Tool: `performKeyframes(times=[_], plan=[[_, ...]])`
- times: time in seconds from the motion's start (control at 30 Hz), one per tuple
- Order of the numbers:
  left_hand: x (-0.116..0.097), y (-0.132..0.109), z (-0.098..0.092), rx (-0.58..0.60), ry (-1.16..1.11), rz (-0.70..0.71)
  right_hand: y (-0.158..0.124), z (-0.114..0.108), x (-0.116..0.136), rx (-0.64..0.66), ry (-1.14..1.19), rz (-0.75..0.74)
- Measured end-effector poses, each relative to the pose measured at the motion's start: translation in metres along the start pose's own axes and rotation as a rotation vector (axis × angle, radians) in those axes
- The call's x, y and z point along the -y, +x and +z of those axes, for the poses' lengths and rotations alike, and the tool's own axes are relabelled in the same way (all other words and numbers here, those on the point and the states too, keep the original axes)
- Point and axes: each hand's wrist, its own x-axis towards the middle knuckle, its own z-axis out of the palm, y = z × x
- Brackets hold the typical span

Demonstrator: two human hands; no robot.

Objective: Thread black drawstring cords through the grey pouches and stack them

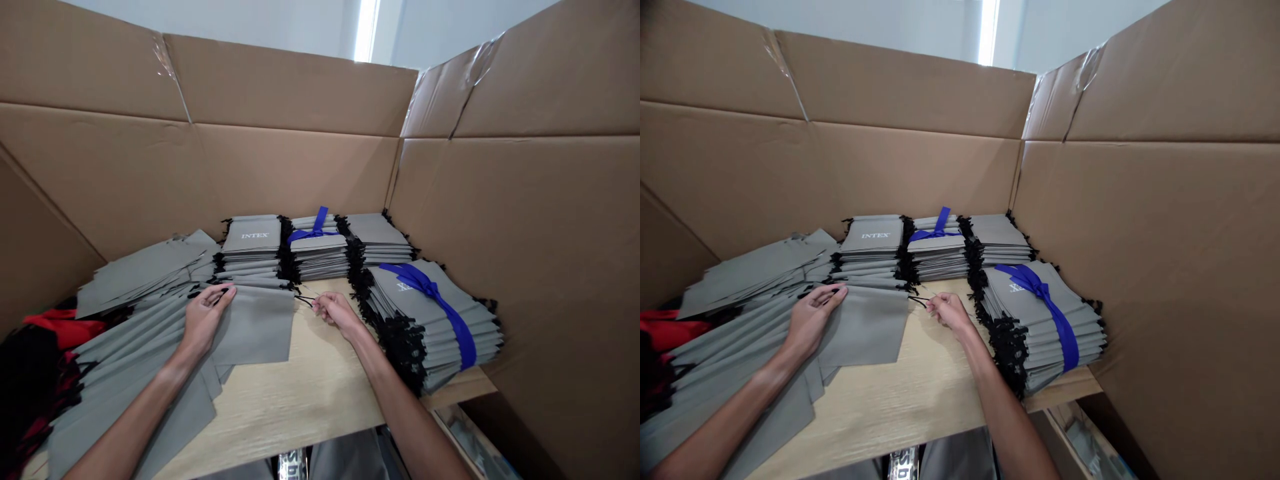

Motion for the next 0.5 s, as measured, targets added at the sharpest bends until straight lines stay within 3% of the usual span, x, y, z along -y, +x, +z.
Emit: performKeyframes(times=[0.5], plan=[[0.0005, -0.0013, 0.0002, -0.002, 0.028, 0.019, 0.0017, -0.0028, -0.0061, 0.002, -0.017, -0.047]])
